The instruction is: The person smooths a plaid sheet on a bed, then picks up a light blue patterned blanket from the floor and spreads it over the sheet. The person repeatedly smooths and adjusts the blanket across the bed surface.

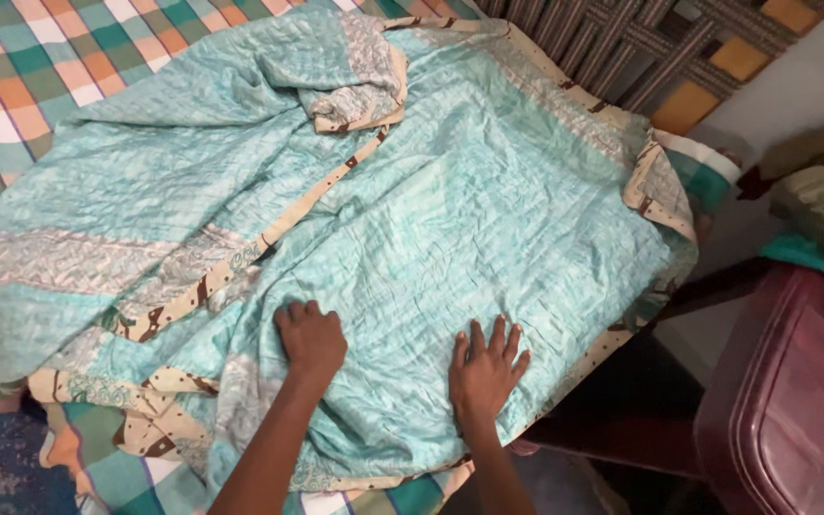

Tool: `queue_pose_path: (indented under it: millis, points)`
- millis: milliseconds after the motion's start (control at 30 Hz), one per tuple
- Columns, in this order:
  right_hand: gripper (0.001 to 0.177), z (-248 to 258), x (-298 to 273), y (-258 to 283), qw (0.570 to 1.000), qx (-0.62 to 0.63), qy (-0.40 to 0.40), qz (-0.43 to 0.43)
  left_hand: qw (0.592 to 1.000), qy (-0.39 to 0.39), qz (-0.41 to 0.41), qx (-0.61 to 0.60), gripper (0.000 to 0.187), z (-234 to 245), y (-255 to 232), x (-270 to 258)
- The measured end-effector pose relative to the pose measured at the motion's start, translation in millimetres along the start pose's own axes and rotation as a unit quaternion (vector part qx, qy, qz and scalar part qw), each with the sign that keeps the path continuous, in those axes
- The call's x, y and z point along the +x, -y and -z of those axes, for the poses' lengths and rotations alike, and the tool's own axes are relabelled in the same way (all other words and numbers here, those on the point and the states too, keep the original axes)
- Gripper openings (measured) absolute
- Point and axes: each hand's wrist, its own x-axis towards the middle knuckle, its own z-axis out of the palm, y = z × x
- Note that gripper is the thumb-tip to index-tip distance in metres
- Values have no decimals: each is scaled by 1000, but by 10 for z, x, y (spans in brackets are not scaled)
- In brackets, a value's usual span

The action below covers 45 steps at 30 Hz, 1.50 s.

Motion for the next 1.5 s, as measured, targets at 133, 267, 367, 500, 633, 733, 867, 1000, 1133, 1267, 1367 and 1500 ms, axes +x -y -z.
queue_pose_path:
  millis: [133,267,367,500,633,733,867,1000,1133,1267,1367,1500]
  points:
    - [41,2,35,32,1000,-2,8,-11,987,-97,-102,-80,36,-216,-229,153]
    - [46,-62,25,12,999,24,-13,-33,967,7,-101,-234,67,-261,-626,114]
    - [53,-128,16,-21,996,56,-50,-45,981,30,-23,-192,79,-268,-772,-192]
    - [55,-176,28,-97,994,59,-44,-81,980,-54,-2,-189,81,-390,-769,-702]
    - [61,-230,19,-163,990,83,-75,-83,982,-2,-4,-187,81,-278,-756,-674]
    - [60,-240,10,-197,993,60,-74,-65,979,70,-11,-190,78,-170,-719,-611]
    - [57,-63,10,-207,999,23,-31,-37,976,13,-58,-208,68,-184,-875,-754]
    - [42,207,409,-521,992,-16,121,-35,952,-42,-139,-269,56,-91,-1283,-722]
    - [35,184,1194,-1080,958,52,279,-45,925,-51,-212,-312,52,192,-1825,-604]
    - [36,130,1782,-1419,923,23,383,-33,915,-29,-254,-313,49,416,-2253,-377]
    - [36,127,2145,-1564,919,-63,385,54,922,-45,-213,-321,48,454,-2628,-155]
    - [40,104,2847,-1983,882,-91,441,137,920,-57,-202,-331,56,460,-3324,154]
